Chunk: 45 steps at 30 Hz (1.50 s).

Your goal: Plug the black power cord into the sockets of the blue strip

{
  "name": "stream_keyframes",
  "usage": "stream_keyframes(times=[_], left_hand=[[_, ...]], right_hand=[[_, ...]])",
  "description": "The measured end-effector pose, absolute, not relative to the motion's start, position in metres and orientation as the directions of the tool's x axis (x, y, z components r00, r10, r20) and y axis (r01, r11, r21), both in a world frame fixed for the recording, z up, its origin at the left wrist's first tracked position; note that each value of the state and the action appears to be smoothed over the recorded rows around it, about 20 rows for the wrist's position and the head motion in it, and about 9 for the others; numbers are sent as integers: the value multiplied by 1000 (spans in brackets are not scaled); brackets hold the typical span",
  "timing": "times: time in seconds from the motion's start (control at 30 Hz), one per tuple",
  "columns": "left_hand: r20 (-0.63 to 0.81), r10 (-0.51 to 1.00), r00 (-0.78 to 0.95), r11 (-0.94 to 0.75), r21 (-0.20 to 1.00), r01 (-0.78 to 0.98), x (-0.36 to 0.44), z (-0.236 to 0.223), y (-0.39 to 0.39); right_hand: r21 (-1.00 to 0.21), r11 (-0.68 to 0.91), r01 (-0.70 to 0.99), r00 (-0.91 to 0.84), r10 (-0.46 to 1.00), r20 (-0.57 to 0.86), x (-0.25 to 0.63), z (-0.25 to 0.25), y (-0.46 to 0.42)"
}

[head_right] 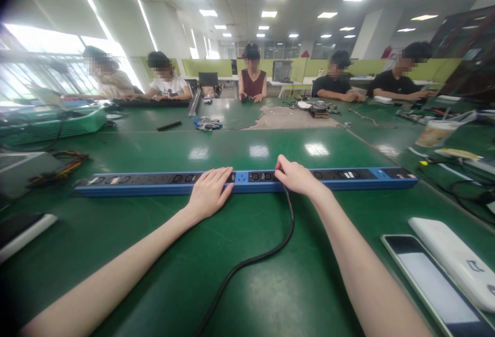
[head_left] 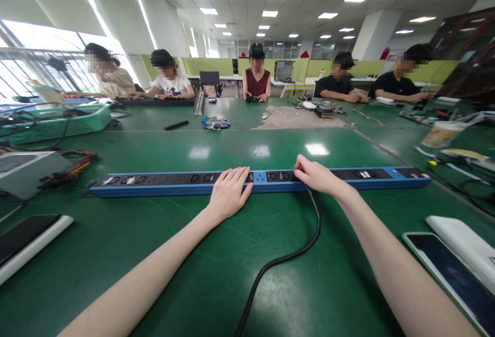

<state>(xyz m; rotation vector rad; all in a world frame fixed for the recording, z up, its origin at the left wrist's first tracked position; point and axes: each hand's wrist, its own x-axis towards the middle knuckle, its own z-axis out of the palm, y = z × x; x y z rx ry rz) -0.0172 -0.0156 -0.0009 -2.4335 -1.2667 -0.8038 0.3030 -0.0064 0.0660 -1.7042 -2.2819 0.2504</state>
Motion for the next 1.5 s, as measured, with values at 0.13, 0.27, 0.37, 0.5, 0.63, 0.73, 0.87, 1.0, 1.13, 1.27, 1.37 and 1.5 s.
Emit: stream_keyframes(times=[0.13, 0.27, 0.37, 0.5, 0.63, 0.73, 0.87, 1.0, 1.13, 1.27, 1.37, 1.5], left_hand=[[601, 655, 459, -578, 5, 816, -16, -1, -16], [599, 651, 467, -585, 3, 811, -15, -1, -16], [599, 651, 466, -586, 6, 811, -15, -2, -15], [606, 648, 461, -587, 12, 810, -14, -3, -15], [609, 644, 462, -588, 9, 808, -14, -3, -16], [603, 648, 465, -584, 1, 812, -14, -3, -16], [598, 652, 465, -579, -2, 815, -15, -2, -17], [600, 653, 463, -581, 3, 814, -15, 0, -19], [603, 653, 460, -579, 5, 815, -15, 0, -19], [598, 655, 461, -580, 7, 815, -14, 0, -19], [600, 655, 459, -577, 6, 817, -15, 1, -19], [596, 656, 462, -577, 2, 817, -15, 1, -19]], right_hand=[[-331, 270, 904, -250, 963, 104, 303, 66, -7], [-292, 187, 938, -171, 982, 79, 306, 76, -14], [-71, 71, 995, -62, 991, 117, 301, 84, -20], [70, 38, 997, -44, 995, 85, 289, 86, -24], [17, 18, 1000, -19, 999, 35, 287, 83, -21], [-24, 14, 1000, -13, 999, 29, 291, 81, -19], [-64, 33, 997, -32, 999, 26, 293, 79, -18], [-82, 6, 997, -6, 1000, 0, 290, 80, -18], [-55, 9, 998, -7, 999, 34, 287, 80, -20], [-59, 2, 998, -1, 1000, 21, 284, 79, -23], [-53, -9, 999, 10, 999, 32, 283, 77, -22], [-85, -20, 996, 20, 1000, 3, 285, 77, -22]])
